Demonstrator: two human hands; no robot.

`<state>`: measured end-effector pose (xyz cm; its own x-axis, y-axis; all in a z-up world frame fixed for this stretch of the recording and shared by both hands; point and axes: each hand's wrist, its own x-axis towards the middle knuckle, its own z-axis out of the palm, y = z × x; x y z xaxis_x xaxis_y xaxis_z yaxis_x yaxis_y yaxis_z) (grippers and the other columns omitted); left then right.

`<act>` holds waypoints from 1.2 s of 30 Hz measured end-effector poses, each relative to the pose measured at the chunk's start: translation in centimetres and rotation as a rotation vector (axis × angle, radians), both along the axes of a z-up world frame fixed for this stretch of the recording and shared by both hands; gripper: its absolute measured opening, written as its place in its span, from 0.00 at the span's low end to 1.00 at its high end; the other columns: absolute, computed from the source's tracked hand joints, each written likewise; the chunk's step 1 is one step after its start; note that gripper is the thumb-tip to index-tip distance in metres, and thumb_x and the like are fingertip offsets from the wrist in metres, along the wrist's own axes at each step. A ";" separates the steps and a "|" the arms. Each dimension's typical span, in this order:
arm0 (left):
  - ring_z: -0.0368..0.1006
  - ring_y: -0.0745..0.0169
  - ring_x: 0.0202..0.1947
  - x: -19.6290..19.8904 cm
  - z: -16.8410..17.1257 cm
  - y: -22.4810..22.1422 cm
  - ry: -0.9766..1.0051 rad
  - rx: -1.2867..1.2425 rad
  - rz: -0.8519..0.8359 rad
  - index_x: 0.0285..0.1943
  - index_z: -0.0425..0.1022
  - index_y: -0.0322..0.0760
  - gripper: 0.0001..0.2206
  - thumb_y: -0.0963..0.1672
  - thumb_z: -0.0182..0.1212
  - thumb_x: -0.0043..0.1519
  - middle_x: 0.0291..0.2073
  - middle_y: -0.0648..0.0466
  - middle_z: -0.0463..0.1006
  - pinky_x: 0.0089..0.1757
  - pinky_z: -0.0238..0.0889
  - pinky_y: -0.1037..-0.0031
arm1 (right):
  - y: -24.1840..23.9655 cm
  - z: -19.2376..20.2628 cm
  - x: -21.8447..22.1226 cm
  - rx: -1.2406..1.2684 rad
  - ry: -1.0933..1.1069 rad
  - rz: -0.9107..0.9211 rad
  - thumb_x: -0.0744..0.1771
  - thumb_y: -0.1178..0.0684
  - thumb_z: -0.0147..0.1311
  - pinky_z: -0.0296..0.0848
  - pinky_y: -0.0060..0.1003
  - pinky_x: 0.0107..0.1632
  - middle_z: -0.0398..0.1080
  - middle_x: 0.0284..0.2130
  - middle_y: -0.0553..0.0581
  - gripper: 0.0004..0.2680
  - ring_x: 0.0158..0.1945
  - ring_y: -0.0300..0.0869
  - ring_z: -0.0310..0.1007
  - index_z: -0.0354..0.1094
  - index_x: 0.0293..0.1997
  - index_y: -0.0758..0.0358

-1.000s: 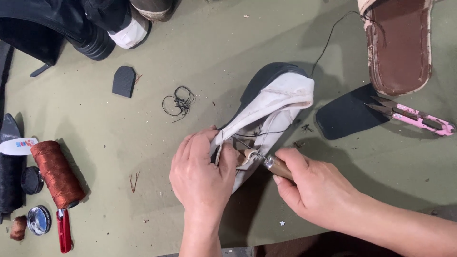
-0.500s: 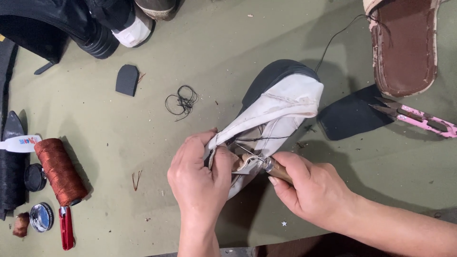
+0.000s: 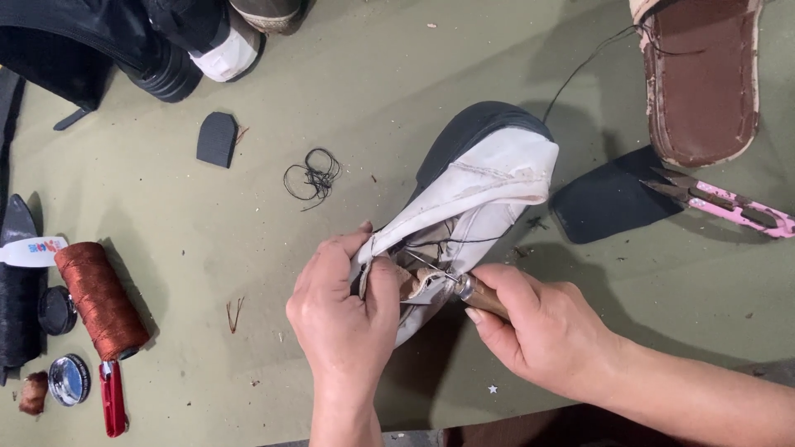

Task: Hand-sewing a shoe upper to the sole using an awl and thread at a repair bench.

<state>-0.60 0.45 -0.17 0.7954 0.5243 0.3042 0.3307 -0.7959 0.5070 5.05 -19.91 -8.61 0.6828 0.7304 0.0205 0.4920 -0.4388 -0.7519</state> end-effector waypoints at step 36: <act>0.78 0.38 0.52 -3.1 0.6 -0.8 -0.085 0.221 -0.195 0.38 0.71 0.36 0.06 0.42 0.62 0.57 0.56 0.43 0.80 0.49 0.69 0.54 | -0.1 0.1 -0.3 0.210 -0.093 0.030 0.68 0.45 0.50 0.72 0.36 0.22 0.74 0.26 0.39 0.14 0.20 0.40 0.71 0.61 0.54 0.61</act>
